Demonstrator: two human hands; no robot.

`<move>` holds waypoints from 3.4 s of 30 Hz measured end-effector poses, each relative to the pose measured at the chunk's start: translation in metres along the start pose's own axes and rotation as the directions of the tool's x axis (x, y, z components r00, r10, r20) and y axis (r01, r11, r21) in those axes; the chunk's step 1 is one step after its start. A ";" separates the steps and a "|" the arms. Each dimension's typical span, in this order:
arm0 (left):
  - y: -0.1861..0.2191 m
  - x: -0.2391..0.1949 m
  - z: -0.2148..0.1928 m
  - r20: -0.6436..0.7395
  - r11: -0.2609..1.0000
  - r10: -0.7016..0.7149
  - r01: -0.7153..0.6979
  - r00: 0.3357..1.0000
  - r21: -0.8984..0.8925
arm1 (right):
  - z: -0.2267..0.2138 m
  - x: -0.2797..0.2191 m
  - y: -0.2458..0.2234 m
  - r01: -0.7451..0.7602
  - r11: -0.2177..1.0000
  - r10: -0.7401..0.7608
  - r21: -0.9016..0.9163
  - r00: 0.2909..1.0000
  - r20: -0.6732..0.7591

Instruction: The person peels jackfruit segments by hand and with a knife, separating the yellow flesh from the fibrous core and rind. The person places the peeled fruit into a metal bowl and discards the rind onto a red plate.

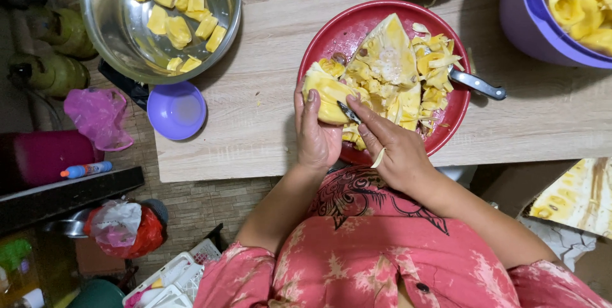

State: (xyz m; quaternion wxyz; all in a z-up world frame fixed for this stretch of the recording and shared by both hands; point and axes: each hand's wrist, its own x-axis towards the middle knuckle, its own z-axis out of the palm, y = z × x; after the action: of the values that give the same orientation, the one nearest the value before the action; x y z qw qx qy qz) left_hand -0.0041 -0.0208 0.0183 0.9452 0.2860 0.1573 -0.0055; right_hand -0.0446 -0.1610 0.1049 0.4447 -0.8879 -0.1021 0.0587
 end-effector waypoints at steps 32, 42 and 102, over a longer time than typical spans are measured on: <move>0.006 -0.001 -0.012 0.123 0.990 -0.141 0.142 0.982 0.003 | -0.024 0.014 0.110 -0.292 0.949 0.309 0.121 0.938 -0.157; -0.025 0.010 -0.035 0.136 0.991 -0.126 0.119 0.983 0.063 | 0.027 0.009 0.070 0.113 0.948 0.001 0.298 0.933 -0.359; 0.010 -0.003 0.010 0.893 0.043 0.297 -0.939 0.338 0.341 | 0.009 -0.020 0.062 -0.076 0.711 0.127 0.699 0.992 -0.021</move>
State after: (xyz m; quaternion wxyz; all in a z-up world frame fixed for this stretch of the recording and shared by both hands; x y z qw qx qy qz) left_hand -0.0029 -0.0184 0.0323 0.5217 0.7313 -0.3407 0.2774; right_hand -0.0577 -0.1943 0.0502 0.7451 -0.6612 -0.0084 0.0870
